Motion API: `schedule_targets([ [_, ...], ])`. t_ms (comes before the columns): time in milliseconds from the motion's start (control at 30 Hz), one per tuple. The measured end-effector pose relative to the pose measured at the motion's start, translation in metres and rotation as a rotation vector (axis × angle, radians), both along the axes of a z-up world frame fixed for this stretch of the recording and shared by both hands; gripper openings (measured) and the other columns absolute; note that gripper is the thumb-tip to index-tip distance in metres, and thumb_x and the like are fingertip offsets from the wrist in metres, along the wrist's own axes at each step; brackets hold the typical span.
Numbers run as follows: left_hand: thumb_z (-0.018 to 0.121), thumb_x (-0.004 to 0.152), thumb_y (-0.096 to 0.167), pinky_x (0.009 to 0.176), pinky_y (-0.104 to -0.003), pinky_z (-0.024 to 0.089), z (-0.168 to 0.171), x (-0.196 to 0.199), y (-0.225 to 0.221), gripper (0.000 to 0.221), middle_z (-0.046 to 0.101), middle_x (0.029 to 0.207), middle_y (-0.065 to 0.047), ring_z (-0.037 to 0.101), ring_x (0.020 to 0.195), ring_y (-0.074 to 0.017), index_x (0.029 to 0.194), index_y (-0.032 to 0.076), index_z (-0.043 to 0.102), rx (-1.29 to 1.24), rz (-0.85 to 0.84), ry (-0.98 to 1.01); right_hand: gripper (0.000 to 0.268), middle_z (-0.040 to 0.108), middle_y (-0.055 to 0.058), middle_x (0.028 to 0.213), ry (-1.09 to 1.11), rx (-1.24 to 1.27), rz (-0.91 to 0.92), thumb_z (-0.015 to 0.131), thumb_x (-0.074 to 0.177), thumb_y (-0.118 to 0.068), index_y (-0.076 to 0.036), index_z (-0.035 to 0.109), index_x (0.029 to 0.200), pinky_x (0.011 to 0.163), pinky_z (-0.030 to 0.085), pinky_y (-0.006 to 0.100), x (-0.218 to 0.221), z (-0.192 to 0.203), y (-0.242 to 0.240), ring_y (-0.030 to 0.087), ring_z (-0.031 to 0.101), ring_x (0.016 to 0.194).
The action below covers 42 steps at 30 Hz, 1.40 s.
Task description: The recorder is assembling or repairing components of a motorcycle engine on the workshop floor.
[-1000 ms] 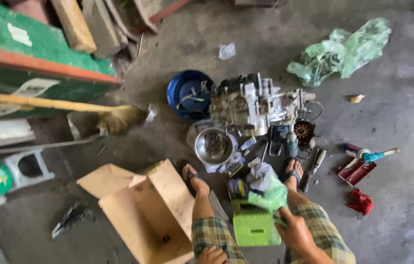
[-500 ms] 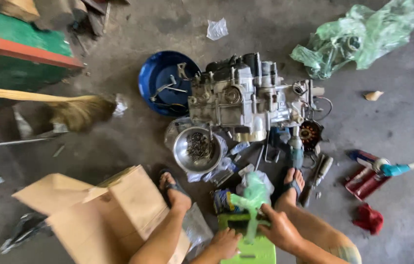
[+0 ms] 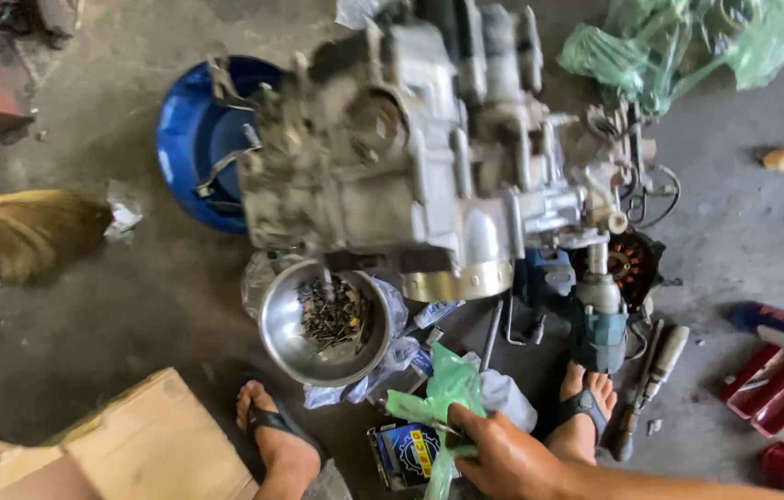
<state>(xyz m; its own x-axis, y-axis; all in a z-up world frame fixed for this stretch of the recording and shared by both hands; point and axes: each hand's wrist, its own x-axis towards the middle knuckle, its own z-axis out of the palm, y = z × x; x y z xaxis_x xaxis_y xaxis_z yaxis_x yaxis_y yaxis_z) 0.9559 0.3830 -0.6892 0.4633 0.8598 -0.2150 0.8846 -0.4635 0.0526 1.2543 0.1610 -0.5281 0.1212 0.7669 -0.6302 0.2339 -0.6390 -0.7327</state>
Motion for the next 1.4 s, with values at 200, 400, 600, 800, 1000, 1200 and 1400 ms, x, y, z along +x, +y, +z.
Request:
schedule_targets([
  [200,0.059,0.085,0.022,0.106,-0.049,0.032,-0.016,0.018,-0.006,0.06,0.046,0.137,-0.027,0.045,0.122,-0.0408,0.136,-0.005,0.042,-0.192,-0.481,0.202,0.043,0.08,0.006,0.09,-0.164,-0.007,0.039,0.076,0.076,-0.014,-0.015,0.058,0.116,0.063,0.061,0.04,0.004,-0.033,-0.012,0.028,0.076,0.07],
  [400,0.067,0.084,0.02,0.086,-0.046,0.05,0.025,0.15,-0.065,0.034,0.065,0.112,-0.02,0.062,0.096,-0.0347,0.113,0.001,0.066,-0.39,-0.96,0.499,0.024,0.079,0.007,0.082,-0.3,0.263,0.076,0.073,0.079,-0.014,-0.009,0.062,0.1,0.06,0.057,0.043,0.018,-0.065,-0.015,0.03,0.074,0.063],
  [600,0.071,0.081,0.023,0.076,-0.05,0.061,0.001,0.168,-0.036,0.021,0.077,0.091,-0.015,0.077,0.088,-0.0374,0.096,0.012,0.081,-0.428,-0.994,0.256,0.032,0.077,0.023,0.089,-0.36,0.335,-0.176,0.08,0.075,-0.017,-0.007,0.072,0.104,0.069,0.053,0.057,0.035,-0.092,-0.038,0.048,0.073,0.087],
  [800,0.084,0.079,0.026,0.093,-0.05,0.056,0.018,0.206,-0.096,0.034,0.077,0.103,-0.015,0.069,0.111,-0.0395,0.109,0.011,0.076,-0.951,-0.521,-0.542,0.017,0.076,0.015,0.092,-0.423,0.53,-0.193,0.081,0.083,-0.021,-0.01,0.075,0.093,0.072,0.059,0.049,0.052,-0.085,-0.049,0.042,0.074,0.087],
  [1000,0.093,0.069,0.034,0.076,-0.033,0.056,0.015,0.221,-0.105,0.044,0.072,0.079,-0.002,0.068,0.08,-0.0164,0.106,0.017,0.075,-1.028,-0.474,-0.68,0.025,0.079,0.0,0.087,-0.524,0.102,-0.26,0.076,0.084,-0.046,-0.034,0.071,0.105,0.074,0.06,0.049,0.054,-0.152,-0.087,0.032,0.075,0.088],
  [1200,0.09,0.071,0.021,0.083,-0.042,0.057,0.02,0.222,-0.082,0.024,0.077,0.084,-0.011,0.073,0.089,-0.0274,0.091,0.014,0.078,-0.964,-0.549,-0.662,0.074,0.054,-0.004,0.149,-0.664,-0.738,-0.182,0.053,0.084,-0.076,-0.032,0.056,0.144,0.123,0.031,0.033,0.024,-0.124,-0.084,0.017,0.044,0.143],
  [1400,0.078,0.077,0.005,0.071,-0.045,0.056,0.018,0.214,-0.075,0.02,0.068,0.071,-0.017,0.07,0.074,-0.0396,0.096,0.011,0.078,-0.869,-0.673,-0.665,0.064,0.061,0.008,0.146,-0.468,-0.719,-0.35,0.044,0.088,-0.084,-0.056,0.043,0.146,0.126,0.029,0.049,0.037,-0.169,-0.091,0.035,0.044,0.146],
])
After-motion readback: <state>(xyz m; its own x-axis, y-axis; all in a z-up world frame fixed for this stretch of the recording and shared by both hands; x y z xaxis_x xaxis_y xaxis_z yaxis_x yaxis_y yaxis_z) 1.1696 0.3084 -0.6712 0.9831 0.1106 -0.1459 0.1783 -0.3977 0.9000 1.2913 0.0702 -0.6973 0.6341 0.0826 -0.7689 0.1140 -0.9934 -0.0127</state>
